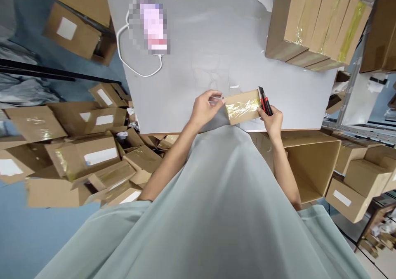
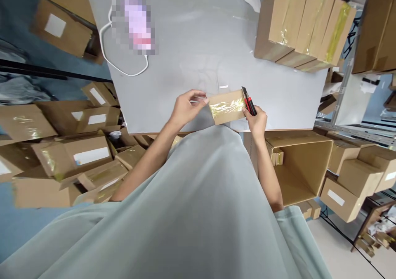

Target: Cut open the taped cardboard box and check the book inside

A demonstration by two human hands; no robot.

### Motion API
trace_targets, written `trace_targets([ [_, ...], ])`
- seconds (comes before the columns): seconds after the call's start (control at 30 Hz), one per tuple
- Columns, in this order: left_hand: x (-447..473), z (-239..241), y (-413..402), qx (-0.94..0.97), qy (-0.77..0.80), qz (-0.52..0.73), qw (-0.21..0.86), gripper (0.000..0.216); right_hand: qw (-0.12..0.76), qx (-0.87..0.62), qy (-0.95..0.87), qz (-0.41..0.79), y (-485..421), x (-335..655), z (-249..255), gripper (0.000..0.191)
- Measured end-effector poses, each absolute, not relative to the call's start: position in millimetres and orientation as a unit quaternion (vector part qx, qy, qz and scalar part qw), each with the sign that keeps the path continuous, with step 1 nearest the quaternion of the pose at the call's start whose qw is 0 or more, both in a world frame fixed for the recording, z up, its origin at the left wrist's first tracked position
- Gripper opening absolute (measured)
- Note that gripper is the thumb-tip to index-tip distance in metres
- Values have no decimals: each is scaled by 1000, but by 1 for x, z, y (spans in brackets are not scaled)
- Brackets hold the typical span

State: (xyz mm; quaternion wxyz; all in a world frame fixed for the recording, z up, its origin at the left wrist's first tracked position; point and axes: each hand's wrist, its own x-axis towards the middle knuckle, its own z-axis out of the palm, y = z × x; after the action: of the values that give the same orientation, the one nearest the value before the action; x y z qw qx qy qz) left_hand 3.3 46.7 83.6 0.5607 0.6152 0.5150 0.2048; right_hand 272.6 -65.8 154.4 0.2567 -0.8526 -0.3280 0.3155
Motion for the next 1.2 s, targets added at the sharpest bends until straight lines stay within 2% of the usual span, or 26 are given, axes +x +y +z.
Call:
trace_targets([
  [0.13, 12, 109, 61, 619, 516, 173, 566, 26, 214, -873, -335, 283, -61, 268, 161, 33],
  [0.27, 13, 119, 66, 595, 526, 146, 590, 23, 137, -896, -363, 216, -59, 256, 177, 32],
  [0.37, 11, 122, 68, 591, 533, 145, 588, 22, 130, -887, -407, 175, -65, 233, 198, 41],
  [0.47, 11, 122, 69, 591, 533, 153, 586, 22, 137, -849, -450, 241, -75, 201, 217, 53],
  [0.6, 13, 119, 67, 586, 532, 168, 588, 22, 82, -814, -471, 329, -83, 168, 227, 54],
  [0.77, 15, 114, 64, 585, 532, 189, 583, 22, -6, -821, -482, 307, -81, 152, 228, 55],
  [1.2, 17, 121, 63, 587, 541, 188, 571, 19, -138, -807, -515, 253, -71, 135, 234, 57],
])
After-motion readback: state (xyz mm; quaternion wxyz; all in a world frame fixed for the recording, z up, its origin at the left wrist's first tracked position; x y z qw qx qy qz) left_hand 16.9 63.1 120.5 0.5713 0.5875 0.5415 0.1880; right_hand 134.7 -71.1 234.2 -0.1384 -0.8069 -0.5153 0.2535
